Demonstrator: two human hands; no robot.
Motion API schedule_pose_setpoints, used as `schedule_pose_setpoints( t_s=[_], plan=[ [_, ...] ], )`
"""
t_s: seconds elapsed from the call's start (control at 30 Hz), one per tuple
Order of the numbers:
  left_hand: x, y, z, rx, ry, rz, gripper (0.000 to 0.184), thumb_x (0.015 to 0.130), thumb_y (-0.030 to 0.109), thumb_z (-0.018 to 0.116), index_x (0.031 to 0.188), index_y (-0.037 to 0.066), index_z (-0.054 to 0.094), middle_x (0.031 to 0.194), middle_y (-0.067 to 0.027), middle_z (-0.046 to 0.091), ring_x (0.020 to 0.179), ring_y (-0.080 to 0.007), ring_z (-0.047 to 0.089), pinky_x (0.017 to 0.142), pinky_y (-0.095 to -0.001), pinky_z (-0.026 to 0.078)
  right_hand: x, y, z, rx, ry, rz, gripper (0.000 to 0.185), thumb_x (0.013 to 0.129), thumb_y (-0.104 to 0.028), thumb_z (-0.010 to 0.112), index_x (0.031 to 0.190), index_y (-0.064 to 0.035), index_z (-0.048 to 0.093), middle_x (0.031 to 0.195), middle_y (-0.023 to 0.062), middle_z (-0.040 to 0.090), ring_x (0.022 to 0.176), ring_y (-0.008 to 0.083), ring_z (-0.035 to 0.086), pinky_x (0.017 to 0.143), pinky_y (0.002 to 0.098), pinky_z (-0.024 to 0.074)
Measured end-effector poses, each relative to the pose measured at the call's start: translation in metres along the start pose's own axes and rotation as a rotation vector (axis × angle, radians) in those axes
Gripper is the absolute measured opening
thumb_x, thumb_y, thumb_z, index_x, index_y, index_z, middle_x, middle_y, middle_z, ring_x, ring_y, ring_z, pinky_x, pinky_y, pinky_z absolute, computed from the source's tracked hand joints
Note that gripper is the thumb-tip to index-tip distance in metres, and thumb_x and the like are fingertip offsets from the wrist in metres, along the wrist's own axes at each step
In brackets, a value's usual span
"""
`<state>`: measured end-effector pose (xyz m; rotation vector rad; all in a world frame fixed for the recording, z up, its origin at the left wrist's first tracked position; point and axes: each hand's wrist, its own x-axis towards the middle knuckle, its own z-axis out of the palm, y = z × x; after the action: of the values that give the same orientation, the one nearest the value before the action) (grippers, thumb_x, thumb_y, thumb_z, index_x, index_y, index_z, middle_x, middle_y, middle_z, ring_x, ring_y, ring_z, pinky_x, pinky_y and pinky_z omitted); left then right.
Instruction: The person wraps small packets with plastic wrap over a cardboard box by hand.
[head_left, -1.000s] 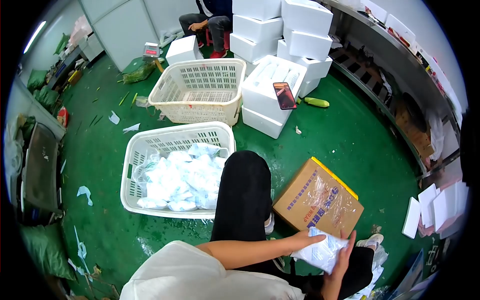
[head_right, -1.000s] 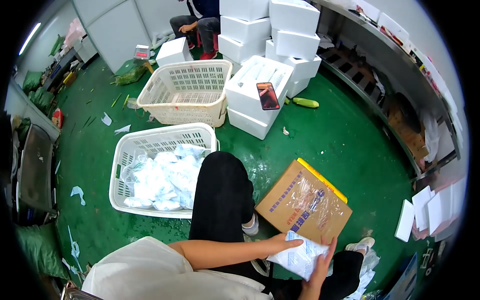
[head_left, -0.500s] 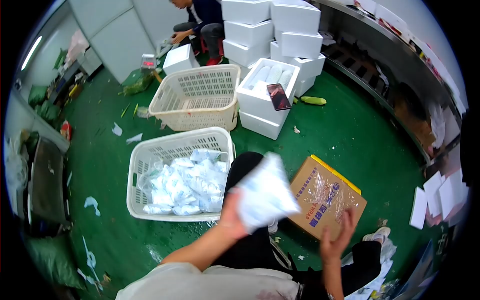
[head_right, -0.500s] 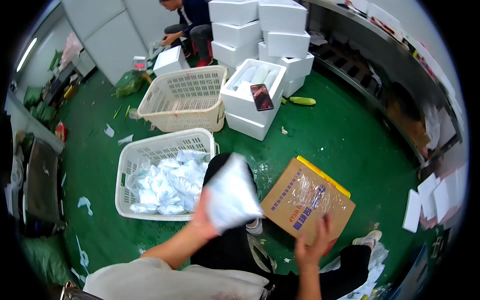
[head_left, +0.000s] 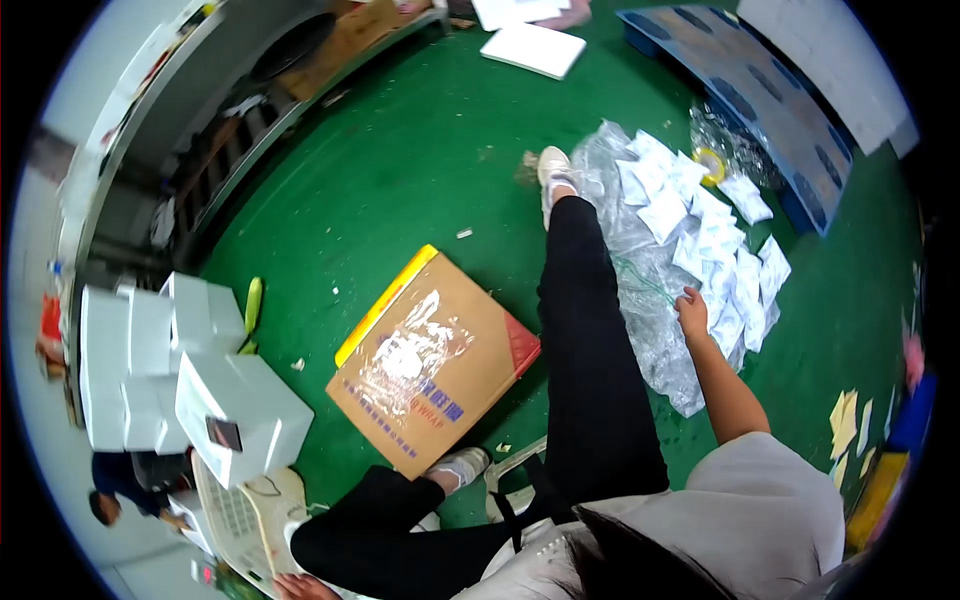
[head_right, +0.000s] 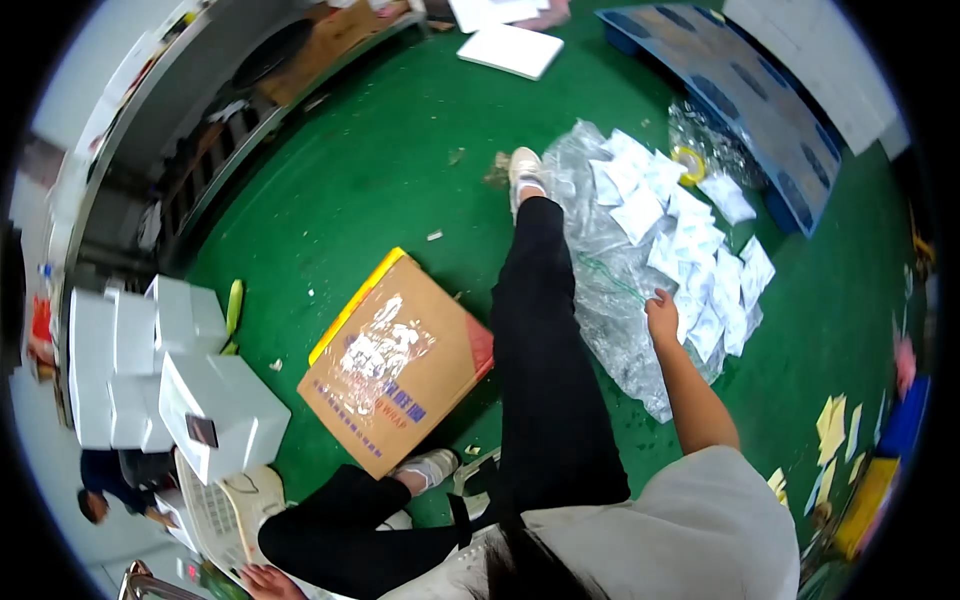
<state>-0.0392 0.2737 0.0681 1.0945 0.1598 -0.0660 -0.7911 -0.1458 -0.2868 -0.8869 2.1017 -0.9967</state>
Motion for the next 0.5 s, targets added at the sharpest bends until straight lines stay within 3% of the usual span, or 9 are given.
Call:
schedule_pose_setpoints(
  t_s=[0.13, 0.17, 0.2, 0.27, 0.33, 0.37, 0.4, 0.43, 0.5],
  plan=[
    [-0.046, -0.042, 0.129, 0.207, -0.738, -0.264, 0.025, 0.093, 0.019, 0.056, 0.110, 0.002, 0.061, 0.101, -0.0113, 0.066, 0.088, -0.0233, 0.061, 0.078, -0.0355, 0.050, 0.071, 0.056, 0.037, 0.001, 0.064, 0.024, 0.055, 0.087, -0.026, 0.064, 0.131, 0.0020, 0.050, 0.097, 0.0118, 0.066, 0.075, 0.0148, 0.063, 0.062, 0.0282, 0.0490],
    [-0.084, -0.067, 0.165, 0.486, -0.475, -0.111, 0.025, 0.093, 0.021, 0.057, 0.111, 0.003, 0.060, 0.101, -0.0104, 0.065, 0.087, -0.0228, 0.060, 0.077, -0.0366, 0.050, 0.093, 0.044, 0.050, -0.027, 0.095, 0.056, 0.058, 0.085, -0.031, 0.066, 0.131, 0.0008, 0.051, 0.106, 0.0167, 0.065, 0.092, 0.0240, 0.062, 0.078, 0.0333, 0.0475],
    [-0.066, -0.081, 0.155, 0.527, -0.612, -0.278, 0.024, 0.091, 0.021, 0.059, 0.108, 0.004, 0.061, 0.106, -0.0081, 0.064, 0.094, -0.0192, 0.058, 0.083, -0.0322, 0.047, 0.116, 0.026, 0.060, -0.054, 0.121, 0.083, 0.061, 0.083, -0.035, 0.068, 0.131, -0.0004, 0.053, 0.116, 0.0216, 0.064, 0.108, 0.0333, 0.061, 0.095, 0.0383, 0.0461],
    [-0.063, -0.125, 0.156, 0.654, -0.627, -0.310, 0.038, 0.094, 0.017, 0.054, 0.129, 0.004, 0.051, 0.105, -0.0073, 0.060, 0.093, -0.0208, 0.059, 0.081, -0.0309, 0.049, 0.172, 0.003, 0.092, -0.276, 0.286, -0.071, 0.072, 0.081, -0.042, 0.069, 0.137, -0.0010, 0.047, 0.133, 0.0231, 0.054, 0.123, 0.0367, 0.051, 0.105, 0.0393, 0.0389],
    [-0.090, -0.162, 0.165, 0.850, -0.459, -0.322, 0.039, 0.091, 0.018, 0.057, 0.127, 0.004, 0.053, 0.108, -0.0105, 0.063, 0.101, -0.0220, 0.061, 0.086, -0.0340, 0.049, 0.220, -0.023, 0.112, -0.292, 0.324, -0.323, 0.085, 0.079, -0.049, 0.071, 0.141, 0.0000, 0.041, 0.141, 0.0236, 0.046, 0.132, 0.0379, 0.042, 0.110, 0.0418, 0.0335],
    [-0.093, -0.178, 0.163, 0.862, -0.454, -0.375, 0.036, 0.092, 0.016, 0.056, 0.127, 0.007, 0.053, 0.100, -0.0083, 0.061, 0.090, -0.0201, 0.061, 0.080, -0.0328, 0.050, 0.256, -0.012, 0.125, -0.652, 0.293, -0.311, 0.095, 0.075, -0.058, 0.070, 0.144, -0.0009, 0.038, 0.144, 0.0213, 0.044, 0.136, 0.0369, 0.037, 0.113, 0.0435, 0.0298],
    [-0.093, -0.195, 0.157, 0.926, -0.368, -0.392, 0.035, 0.093, 0.014, 0.056, 0.127, 0.006, 0.053, 0.100, -0.0086, 0.062, 0.087, -0.0197, 0.062, 0.077, -0.0310, 0.051, 0.287, -0.003, 0.145, -0.777, 0.349, 0.140, 0.096, 0.076, -0.063, 0.066, 0.146, -0.0036, 0.036, 0.146, 0.0177, 0.044, 0.138, 0.0350, 0.035, 0.114, 0.0442, 0.0276],
    [-0.099, -0.210, 0.157, 0.984, -0.325, -0.425, 0.035, 0.093, 0.013, 0.055, 0.128, 0.007, 0.054, 0.096, -0.0083, 0.064, 0.083, -0.0185, 0.062, 0.075, -0.0308, 0.052, 0.324, 0.042, 0.150, -1.036, 0.277, -0.140, 0.091, 0.079, -0.065, 0.061, 0.146, -0.0078, 0.038, 0.150, 0.0146, 0.040, 0.139, 0.0342, 0.033, 0.114, 0.0448, 0.0271],
    [-0.077, -0.233, 0.127, 1.095, -0.275, -0.492, 0.036, 0.094, 0.014, 0.055, 0.129, 0.008, 0.054, 0.102, -0.0098, 0.068, 0.086, -0.0183, 0.065, 0.075, -0.0310, 0.053, 0.310, 0.010, 0.155, -0.714, 0.336, 0.166, 0.096, 0.076, -0.060, 0.067, 0.147, -0.0039, 0.036, 0.148, 0.0204, 0.039, 0.137, 0.0340, 0.035, 0.113, 0.0424, 0.0282]
  ],
)
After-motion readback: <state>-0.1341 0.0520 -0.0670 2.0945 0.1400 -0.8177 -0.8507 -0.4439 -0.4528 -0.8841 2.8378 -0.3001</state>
